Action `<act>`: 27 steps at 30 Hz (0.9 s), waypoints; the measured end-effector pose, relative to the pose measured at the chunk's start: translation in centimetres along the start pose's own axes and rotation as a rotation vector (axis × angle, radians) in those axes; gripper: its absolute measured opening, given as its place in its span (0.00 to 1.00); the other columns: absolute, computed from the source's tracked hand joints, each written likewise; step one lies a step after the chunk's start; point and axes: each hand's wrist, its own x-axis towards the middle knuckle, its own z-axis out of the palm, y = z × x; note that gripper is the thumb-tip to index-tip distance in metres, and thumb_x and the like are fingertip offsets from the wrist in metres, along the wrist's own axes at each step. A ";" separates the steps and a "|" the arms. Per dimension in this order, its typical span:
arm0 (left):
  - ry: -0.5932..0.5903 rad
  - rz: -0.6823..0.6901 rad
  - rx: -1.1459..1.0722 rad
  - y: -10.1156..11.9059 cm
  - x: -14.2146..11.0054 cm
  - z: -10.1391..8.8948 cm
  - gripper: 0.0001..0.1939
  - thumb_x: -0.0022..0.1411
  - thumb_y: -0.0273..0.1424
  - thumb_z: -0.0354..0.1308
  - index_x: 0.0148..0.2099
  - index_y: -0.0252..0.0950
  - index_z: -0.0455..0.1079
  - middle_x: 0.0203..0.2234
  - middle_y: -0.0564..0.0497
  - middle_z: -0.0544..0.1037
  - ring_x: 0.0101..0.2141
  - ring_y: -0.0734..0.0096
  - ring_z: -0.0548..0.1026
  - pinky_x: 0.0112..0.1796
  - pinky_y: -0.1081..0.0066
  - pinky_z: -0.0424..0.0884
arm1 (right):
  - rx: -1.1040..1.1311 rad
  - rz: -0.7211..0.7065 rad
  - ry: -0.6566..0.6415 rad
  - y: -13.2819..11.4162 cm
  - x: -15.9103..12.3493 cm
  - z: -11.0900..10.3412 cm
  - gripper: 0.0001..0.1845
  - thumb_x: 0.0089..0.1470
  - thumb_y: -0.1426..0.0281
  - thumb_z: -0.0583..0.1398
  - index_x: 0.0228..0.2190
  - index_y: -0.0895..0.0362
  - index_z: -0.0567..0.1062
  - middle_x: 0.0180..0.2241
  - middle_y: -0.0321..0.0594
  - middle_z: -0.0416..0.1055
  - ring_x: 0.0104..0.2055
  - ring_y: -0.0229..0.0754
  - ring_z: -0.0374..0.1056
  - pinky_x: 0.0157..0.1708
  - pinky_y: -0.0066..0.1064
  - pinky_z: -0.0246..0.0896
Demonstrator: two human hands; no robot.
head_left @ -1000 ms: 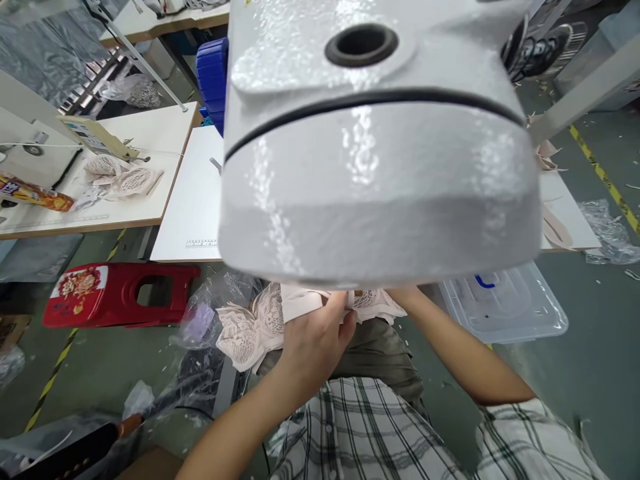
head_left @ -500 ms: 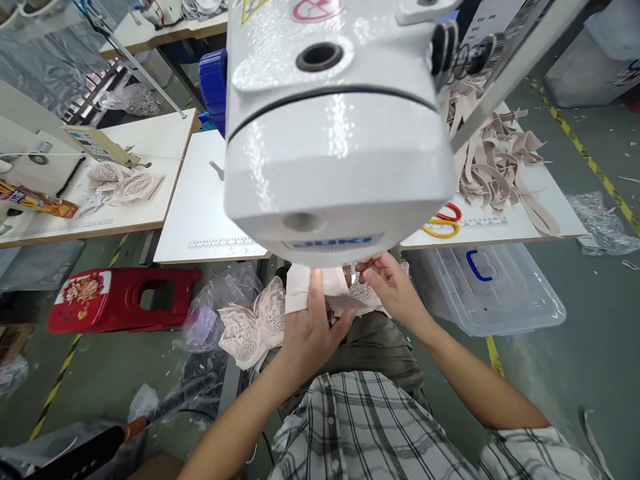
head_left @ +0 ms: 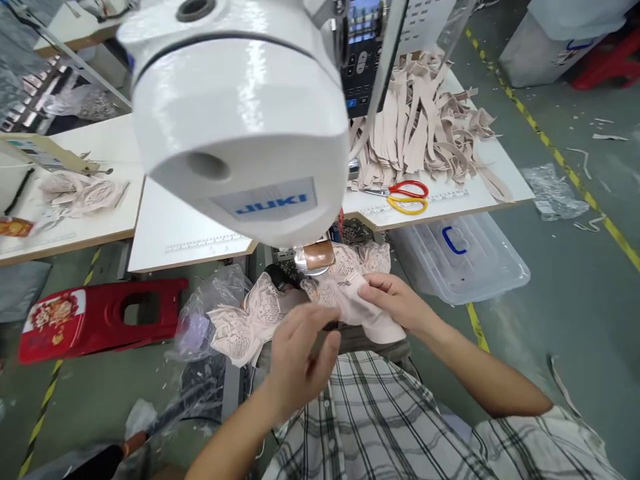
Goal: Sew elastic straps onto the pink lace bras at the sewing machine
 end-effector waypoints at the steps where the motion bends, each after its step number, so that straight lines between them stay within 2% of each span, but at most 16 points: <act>1: -0.011 0.079 0.037 0.0 0.7 -0.5 0.15 0.70 0.29 0.50 0.56 0.34 0.67 0.47 0.39 0.78 0.50 0.59 0.76 0.49 0.60 0.74 | -0.009 0.010 -0.108 -0.3 0.1 -0.1 0.28 0.51 0.44 0.62 0.29 0.59 0.75 0.24 0.34 0.67 0.25 0.34 0.59 0.26 0.27 0.55; 2: -0.064 0.141 0.075 -0.1 1.2 -0.7 0.16 0.71 0.31 0.48 0.57 0.31 0.66 0.51 0.36 0.76 0.55 0.55 0.73 0.53 0.55 0.71 | -0.050 0.010 -0.234 -0.6 0.3 -0.1 0.29 0.52 0.43 0.61 0.29 0.59 0.75 0.24 0.34 0.67 0.25 0.34 0.59 0.26 0.27 0.55; 3: -0.148 0.172 0.113 -0.4 1.7 -0.8 0.17 0.71 0.32 0.47 0.55 0.30 0.68 0.50 0.35 0.77 0.54 0.54 0.73 0.55 0.53 0.70 | -0.131 -0.011 -0.351 -0.8 0.4 0.0 0.29 0.55 0.44 0.58 0.29 0.59 0.75 0.23 0.34 0.66 0.25 0.34 0.59 0.26 0.27 0.56; 4: -0.235 0.154 0.153 -0.7 2.0 -0.7 0.16 0.71 0.34 0.46 0.50 0.30 0.71 0.44 0.36 0.79 0.50 0.54 0.76 0.53 0.52 0.70 | -0.256 -0.056 -0.438 -1.0 0.5 0.0 0.28 0.58 0.45 0.56 0.28 0.58 0.75 0.23 0.34 0.66 0.25 0.34 0.59 0.26 0.27 0.55; 5: -0.298 0.076 0.193 -1.2 2.2 -0.5 0.17 0.71 0.35 0.46 0.42 0.32 0.73 0.35 0.39 0.80 0.42 0.56 0.79 0.50 0.53 0.72 | -0.421 -0.126 -0.474 -1.1 0.7 0.2 0.26 0.61 0.48 0.55 0.27 0.58 0.74 0.22 0.34 0.66 0.25 0.34 0.59 0.26 0.27 0.54; 6: -0.342 -0.053 0.218 -1.7 2.2 -0.2 0.19 0.70 0.36 0.45 0.34 0.34 0.73 0.27 0.43 0.78 0.34 0.59 0.79 0.46 0.54 0.73 | -0.615 -0.215 -0.455 -1.0 0.8 0.3 0.24 0.63 0.53 0.54 0.25 0.58 0.74 0.22 0.34 0.66 0.25 0.35 0.59 0.26 0.27 0.53; 8: -0.386 -0.394 0.129 -2.9 2.0 0.5 0.24 0.70 0.39 0.44 0.24 0.36 0.68 0.17 0.47 0.72 0.24 0.64 0.74 0.39 0.58 0.72 | -1.013 -0.406 -0.289 -0.4 1.1 0.7 0.21 0.65 0.64 0.52 0.23 0.57 0.73 0.22 0.37 0.66 0.25 0.36 0.59 0.26 0.30 0.50; 10: -0.403 -0.721 -0.237 -4.1 1.6 1.2 0.25 0.68 0.46 0.47 0.24 0.36 0.67 0.16 0.50 0.71 0.23 0.67 0.72 0.36 0.62 0.71 | -1.288 -0.545 -0.124 0.7 1.5 1.0 0.19 0.64 0.70 0.51 0.24 0.57 0.74 0.22 0.39 0.68 0.25 0.38 0.60 0.26 0.33 0.49; 12: -0.365 -0.932 -0.721 -5.0 1.2 1.8 0.25 0.60 0.53 0.55 0.25 0.36 0.67 0.14 0.54 0.67 0.20 0.72 0.68 0.33 0.66 0.70 | -1.385 -0.637 -0.055 1.7 1.9 1.1 0.18 0.64 0.72 0.50 0.27 0.56 0.76 0.22 0.40 0.69 0.26 0.40 0.62 0.27 0.34 0.51; 14: -0.288 -1.028 -1.013 -5.5 0.8 2.2 0.28 0.49 0.57 0.64 0.26 0.36 0.66 0.13 0.60 0.60 0.17 0.78 0.61 0.30 0.69 0.69 | -1.334 -0.716 0.019 2.5 2.0 1.0 0.15 0.64 0.72 0.51 0.34 0.55 0.78 0.28 0.42 0.73 0.32 0.43 0.67 0.32 0.35 0.59; 15: -0.242 -1.044 -1.070 -5.5 0.6 2.4 0.28 0.46 0.57 0.66 0.25 0.36 0.66 0.13 0.62 0.57 0.16 0.81 0.58 0.29 0.70 0.68 | -1.274 -0.745 0.092 2.8 1.9 1.0 0.13 0.63 0.72 0.53 0.38 0.55 0.77 0.33 0.43 0.75 0.36 0.44 0.69 0.36 0.36 0.62; 17: -0.160 -1.009 -1.076 -5.4 0.3 2.5 0.27 0.48 0.55 0.66 0.26 0.36 0.66 0.14 0.62 0.58 0.17 0.82 0.56 0.29 0.72 0.67 | -1.130 -0.776 0.260 3.0 1.7 1.0 0.10 0.61 0.69 0.56 0.43 0.54 0.76 0.39 0.45 0.74 0.43 0.47 0.70 0.42 0.38 0.65; 19: -0.092 -0.930 -1.020 -4.9 0.1 2.4 0.23 0.54 0.51 0.64 0.27 0.35 0.68 0.18 0.58 0.65 0.20 0.80 0.60 0.28 0.74 0.65 | -1.030 -0.748 0.337 3.1 1.4 1.3 0.10 0.61 0.65 0.58 0.43 0.53 0.75 0.38 0.45 0.74 0.41 0.46 0.70 0.39 0.38 0.67; 22: -0.060 -0.820 -0.796 -4.3 0.1 2.0 0.18 0.62 0.45 0.58 0.29 0.35 0.71 0.22 0.55 0.70 0.24 0.76 0.65 0.28 0.74 0.63 | -1.002 -0.669 0.274 3.2 1.2 1.9 0.11 0.63 0.62 0.58 0.41 0.54 0.76 0.36 0.43 0.75 0.36 0.43 0.71 0.33 0.34 0.67; 27: -0.085 -0.776 -0.501 -3.9 0.2 1.8 0.16 0.66 0.39 0.51 0.32 0.35 0.72 0.23 0.53 0.72 0.24 0.73 0.69 0.28 0.73 0.64 | -1.007 -0.572 0.262 3.2 1.6 2.4 0.11 0.63 0.63 0.58 0.39 0.53 0.79 0.36 0.42 0.77 0.35 0.42 0.73 0.33 0.32 0.66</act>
